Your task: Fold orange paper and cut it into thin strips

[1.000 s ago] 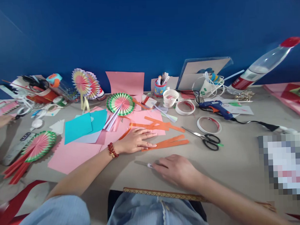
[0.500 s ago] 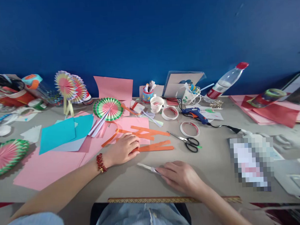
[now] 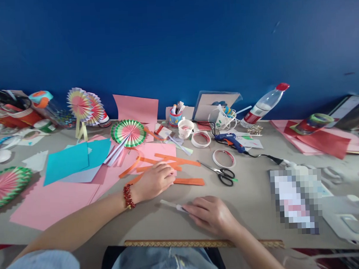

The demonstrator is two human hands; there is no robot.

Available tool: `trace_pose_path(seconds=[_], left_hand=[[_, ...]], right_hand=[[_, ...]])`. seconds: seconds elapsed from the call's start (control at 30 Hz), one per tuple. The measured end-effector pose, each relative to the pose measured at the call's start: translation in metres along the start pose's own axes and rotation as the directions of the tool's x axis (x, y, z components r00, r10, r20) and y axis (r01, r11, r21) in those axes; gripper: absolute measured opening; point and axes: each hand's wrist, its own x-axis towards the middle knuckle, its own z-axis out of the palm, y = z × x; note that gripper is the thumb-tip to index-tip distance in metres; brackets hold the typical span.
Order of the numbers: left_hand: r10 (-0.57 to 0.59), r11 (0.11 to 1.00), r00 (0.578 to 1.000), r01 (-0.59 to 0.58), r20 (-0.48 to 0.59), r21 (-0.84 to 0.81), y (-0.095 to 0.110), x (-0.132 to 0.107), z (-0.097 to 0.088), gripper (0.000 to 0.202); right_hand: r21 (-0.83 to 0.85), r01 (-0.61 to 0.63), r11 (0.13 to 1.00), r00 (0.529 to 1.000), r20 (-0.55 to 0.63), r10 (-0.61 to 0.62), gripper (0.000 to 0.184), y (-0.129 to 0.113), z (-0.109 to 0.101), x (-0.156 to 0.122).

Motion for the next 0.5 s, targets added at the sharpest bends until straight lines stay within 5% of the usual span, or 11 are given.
trace_pose_path(seconds=[0.5], left_hand=[[-0.032,0.999,0.996,0.032,0.083,-0.007,-0.007,0.0099,0.0028,0.023]], right_hand=[[0.014,-0.048,0.999,0.999,0.019,0.048,0.028,-0.001,-0.0018,0.0006]])
